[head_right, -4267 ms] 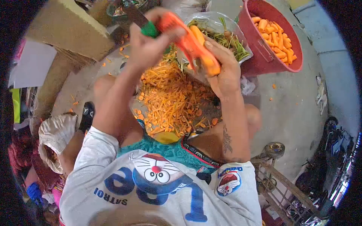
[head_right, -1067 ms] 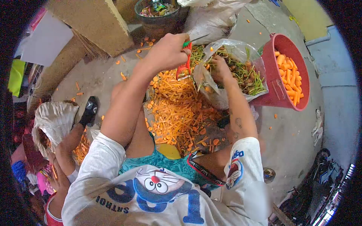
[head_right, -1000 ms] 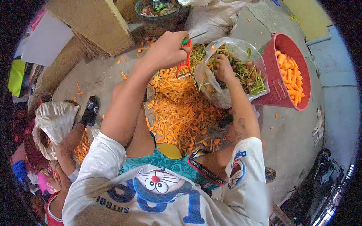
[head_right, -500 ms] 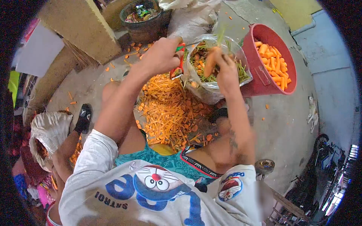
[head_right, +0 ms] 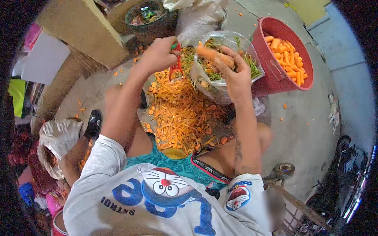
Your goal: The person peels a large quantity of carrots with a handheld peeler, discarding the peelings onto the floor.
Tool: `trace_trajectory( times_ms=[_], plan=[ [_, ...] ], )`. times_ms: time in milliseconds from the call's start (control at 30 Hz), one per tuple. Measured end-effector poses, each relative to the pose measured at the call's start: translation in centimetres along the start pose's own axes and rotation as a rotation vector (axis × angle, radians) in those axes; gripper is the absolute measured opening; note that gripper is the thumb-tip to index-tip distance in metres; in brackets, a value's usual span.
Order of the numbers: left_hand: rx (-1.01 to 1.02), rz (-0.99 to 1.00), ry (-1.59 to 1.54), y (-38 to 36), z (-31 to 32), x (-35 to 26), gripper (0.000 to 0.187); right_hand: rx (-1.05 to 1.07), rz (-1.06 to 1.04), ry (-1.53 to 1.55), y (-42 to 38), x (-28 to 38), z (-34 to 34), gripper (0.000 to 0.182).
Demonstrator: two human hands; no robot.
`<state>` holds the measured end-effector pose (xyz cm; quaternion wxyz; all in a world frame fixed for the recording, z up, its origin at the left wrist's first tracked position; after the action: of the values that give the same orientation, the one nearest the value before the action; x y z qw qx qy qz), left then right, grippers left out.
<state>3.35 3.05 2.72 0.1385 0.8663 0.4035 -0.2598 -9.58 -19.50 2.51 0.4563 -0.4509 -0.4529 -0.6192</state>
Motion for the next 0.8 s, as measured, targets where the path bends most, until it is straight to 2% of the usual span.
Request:
trace_trajectory(
  times_ms=[33,100,200,233,267,300,367,433,467,500,567,600,667,700,767,800],
  plan=[
    [-0.095,-0.032,-0.047,0.1,-0.5,0.0,0.026,0.027,0.126,0.078,0.0,0.3,-0.3,0.045],
    [-0.115,-0.031,-0.061,-0.3,-0.8,-0.9,0.023,-0.009,0.114,0.095,0.1,0.3,-0.1,0.042],
    [-0.212,0.158,-0.099,-0.4,0.1,-2.6,0.023,-0.074,0.031,-0.072,-0.2,-0.1,0.3,0.035],
    [-0.208,0.155,-0.102,0.0,0.8,-2.4,0.023,-0.083,0.029,-0.241,-0.3,0.2,0.7,0.032],
    [-0.148,0.131,-0.075,0.4,1.5,-2.0,0.023,-0.089,0.025,-0.412,-0.5,0.4,1.0,0.029],
    [-0.092,0.106,-0.048,0.7,1.9,-2.0,0.024,-0.083,0.027,-0.413,-0.6,0.3,1.0,0.029],
    [-0.071,0.093,-0.077,-0.3,0.9,-3.9,0.025,-0.035,-0.141,-0.574,-0.5,0.3,1.3,0.028],
    [-0.003,0.192,-0.124,-0.7,1.1,-4.8,0.026,0.036,-0.200,-0.569,-0.9,1.2,1.6,0.028],
    [0.082,0.143,-0.167,0.5,2.4,-3.0,0.029,0.109,-0.260,-0.566,-1.3,1.6,1.9,0.028],
    [0.078,0.140,-0.168,1.0,3.3,-1.5,0.029,0.113,-0.262,-0.566,-1.5,1.7,2.2,0.028],
    [0.100,0.194,-0.070,1.6,4.4,0.4,0.029,0.063,-0.085,-0.171,-1.3,1.6,2.0,0.031],
    [0.106,0.191,-0.068,1.5,4.0,0.3,0.029,0.060,-0.080,-0.166,-1.1,1.6,1.9,0.031],
    [-0.198,0.309,-0.421,1.2,1.5,-0.9,0.028,-0.170,0.050,0.005,-0.3,1.2,1.2,0.037],
    [-0.188,0.311,-0.423,1.1,0.4,-1.3,0.028,-0.180,0.052,0.006,0.0,0.6,0.6,0.037],
    [-0.160,0.178,-0.779,0.6,-1.0,-1.3,0.027,-0.114,0.157,0.070,0.2,-0.7,-0.5,0.043],
    [-0.192,0.198,-0.829,0.5,-0.8,-1.7,0.024,-0.120,0.201,0.070,0.2,-0.7,-0.2,0.043]
  ],
)
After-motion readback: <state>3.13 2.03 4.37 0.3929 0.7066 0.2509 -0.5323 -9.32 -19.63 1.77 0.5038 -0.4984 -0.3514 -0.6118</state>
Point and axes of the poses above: each hand's wrist, its own y-axis towards the middle knuckle, its own z-axis out of the palm, x = y × z, the point moved 2 cm from there along y, towards the middle knuckle, and after that the axes turned 6 degrees about x, right-handed, at the moved point
